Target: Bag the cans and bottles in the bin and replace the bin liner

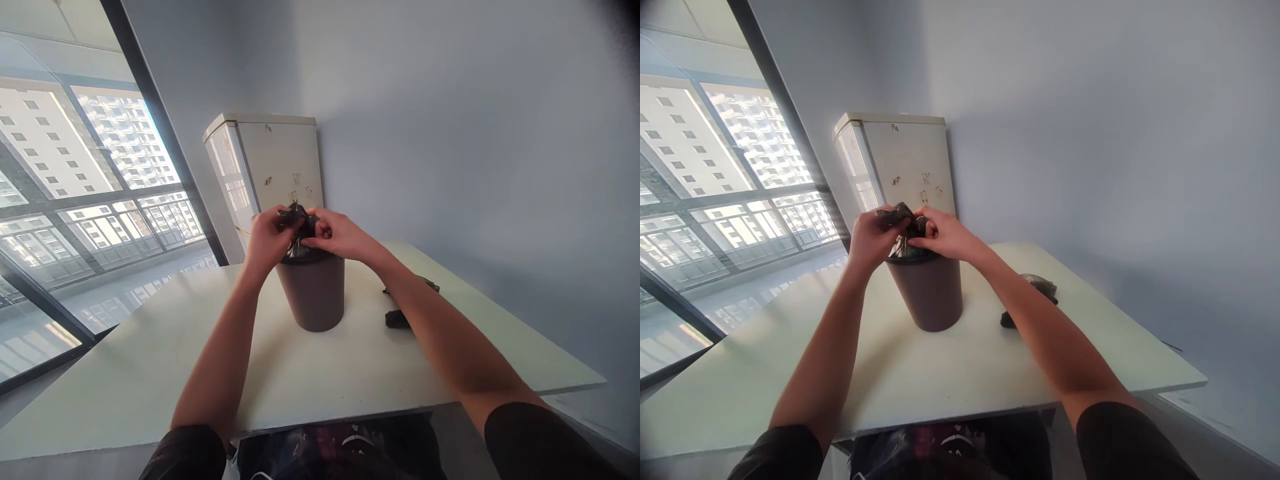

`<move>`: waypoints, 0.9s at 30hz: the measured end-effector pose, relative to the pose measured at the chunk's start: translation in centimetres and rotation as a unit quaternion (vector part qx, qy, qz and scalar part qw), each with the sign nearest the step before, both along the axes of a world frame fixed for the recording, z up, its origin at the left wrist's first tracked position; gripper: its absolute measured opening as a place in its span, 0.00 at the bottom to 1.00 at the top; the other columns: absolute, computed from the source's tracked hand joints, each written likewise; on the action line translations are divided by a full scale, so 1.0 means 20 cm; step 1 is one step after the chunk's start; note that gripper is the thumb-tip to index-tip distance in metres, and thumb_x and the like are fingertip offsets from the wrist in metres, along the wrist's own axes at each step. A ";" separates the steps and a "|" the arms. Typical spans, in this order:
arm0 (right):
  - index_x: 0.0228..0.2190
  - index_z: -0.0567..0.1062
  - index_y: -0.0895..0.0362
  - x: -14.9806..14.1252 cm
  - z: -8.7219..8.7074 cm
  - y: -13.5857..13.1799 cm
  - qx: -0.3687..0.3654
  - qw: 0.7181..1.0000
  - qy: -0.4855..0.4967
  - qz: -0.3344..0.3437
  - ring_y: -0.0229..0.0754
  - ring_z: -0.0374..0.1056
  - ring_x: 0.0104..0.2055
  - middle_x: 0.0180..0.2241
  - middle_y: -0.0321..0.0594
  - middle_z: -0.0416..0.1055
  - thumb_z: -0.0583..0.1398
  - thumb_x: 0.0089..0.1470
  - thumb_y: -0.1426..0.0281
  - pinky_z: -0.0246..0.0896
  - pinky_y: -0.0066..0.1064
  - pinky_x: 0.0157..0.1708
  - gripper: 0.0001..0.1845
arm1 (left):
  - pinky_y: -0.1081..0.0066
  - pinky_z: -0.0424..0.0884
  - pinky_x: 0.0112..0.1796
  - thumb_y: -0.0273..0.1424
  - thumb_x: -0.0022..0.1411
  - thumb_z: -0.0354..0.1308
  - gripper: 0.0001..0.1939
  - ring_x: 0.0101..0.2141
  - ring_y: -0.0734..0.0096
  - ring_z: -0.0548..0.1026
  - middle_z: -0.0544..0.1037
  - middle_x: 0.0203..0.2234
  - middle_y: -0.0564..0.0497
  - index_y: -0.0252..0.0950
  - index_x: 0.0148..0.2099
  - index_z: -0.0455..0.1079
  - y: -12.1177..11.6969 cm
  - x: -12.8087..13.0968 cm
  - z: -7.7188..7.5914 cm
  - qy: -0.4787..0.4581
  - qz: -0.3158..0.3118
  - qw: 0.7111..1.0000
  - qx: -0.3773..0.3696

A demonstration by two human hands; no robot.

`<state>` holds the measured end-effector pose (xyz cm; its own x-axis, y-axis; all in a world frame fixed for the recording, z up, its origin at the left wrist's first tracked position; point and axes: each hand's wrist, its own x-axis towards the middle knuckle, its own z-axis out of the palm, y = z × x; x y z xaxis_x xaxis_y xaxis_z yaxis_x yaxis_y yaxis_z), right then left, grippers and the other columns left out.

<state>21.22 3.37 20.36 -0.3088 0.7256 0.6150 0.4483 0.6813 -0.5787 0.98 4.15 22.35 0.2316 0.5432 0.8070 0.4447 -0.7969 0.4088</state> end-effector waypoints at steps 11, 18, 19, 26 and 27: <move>0.33 0.83 0.56 -0.01 0.01 0.03 0.021 0.970 0.237 0.046 0.45 0.72 0.36 0.29 0.35 0.75 0.67 0.59 0.56 0.68 0.37 0.40 0.15 | 0.61 0.77 0.56 0.42 0.70 0.64 0.20 0.56 0.57 0.80 0.81 0.54 0.44 0.42 0.60 0.73 -0.08 0.05 0.00 -0.057 -0.127 0.990 0.037; 0.34 0.77 0.53 0.07 0.10 -0.01 0.095 0.901 0.424 -0.001 0.51 0.77 0.47 0.38 0.41 0.78 0.70 0.56 0.50 0.78 0.45 0.47 0.19 | 0.58 0.75 0.58 0.44 0.73 0.62 0.22 0.58 0.55 0.77 0.78 0.57 0.44 0.45 0.63 0.67 -0.14 0.02 0.02 -0.036 -0.053 0.995 0.082; 0.35 0.77 0.52 0.09 0.12 -0.03 0.109 0.898 0.426 -0.012 0.51 0.77 0.50 0.41 0.42 0.79 0.69 0.57 0.51 0.78 0.46 0.50 0.19 | 0.58 0.75 0.58 0.44 0.74 0.61 0.20 0.57 0.55 0.78 0.79 0.55 0.45 0.44 0.62 0.68 -0.13 0.01 0.02 -0.020 -0.050 0.994 0.090; 0.46 0.77 0.57 0.29 0.26 -0.10 0.253 0.843 0.461 -0.112 0.52 0.75 0.61 0.55 0.51 0.79 0.58 0.65 0.64 0.72 0.48 0.63 0.13 | 0.57 0.70 0.61 0.38 0.75 0.58 0.14 0.57 0.55 0.77 0.79 0.55 0.44 0.41 0.59 0.70 -0.09 0.02 0.00 0.055 -0.037 0.992 0.111; 0.47 0.78 0.59 0.33 0.28 -0.11 0.276 0.836 0.459 -0.120 0.53 0.75 0.61 0.55 0.52 0.79 0.56 0.65 0.66 0.71 0.49 0.63 0.15 | 0.58 0.70 0.61 0.37 0.75 0.57 0.14 0.58 0.56 0.76 0.79 0.56 0.44 0.41 0.59 0.70 -0.09 0.02 0.00 0.063 -0.038 0.992 0.101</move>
<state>27.76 1.25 25.90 0.5911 0.2262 0.7743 0.1499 0.9124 -0.3809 1.36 2.39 22.36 0.3713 0.3504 0.8598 0.4176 -0.8901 0.1824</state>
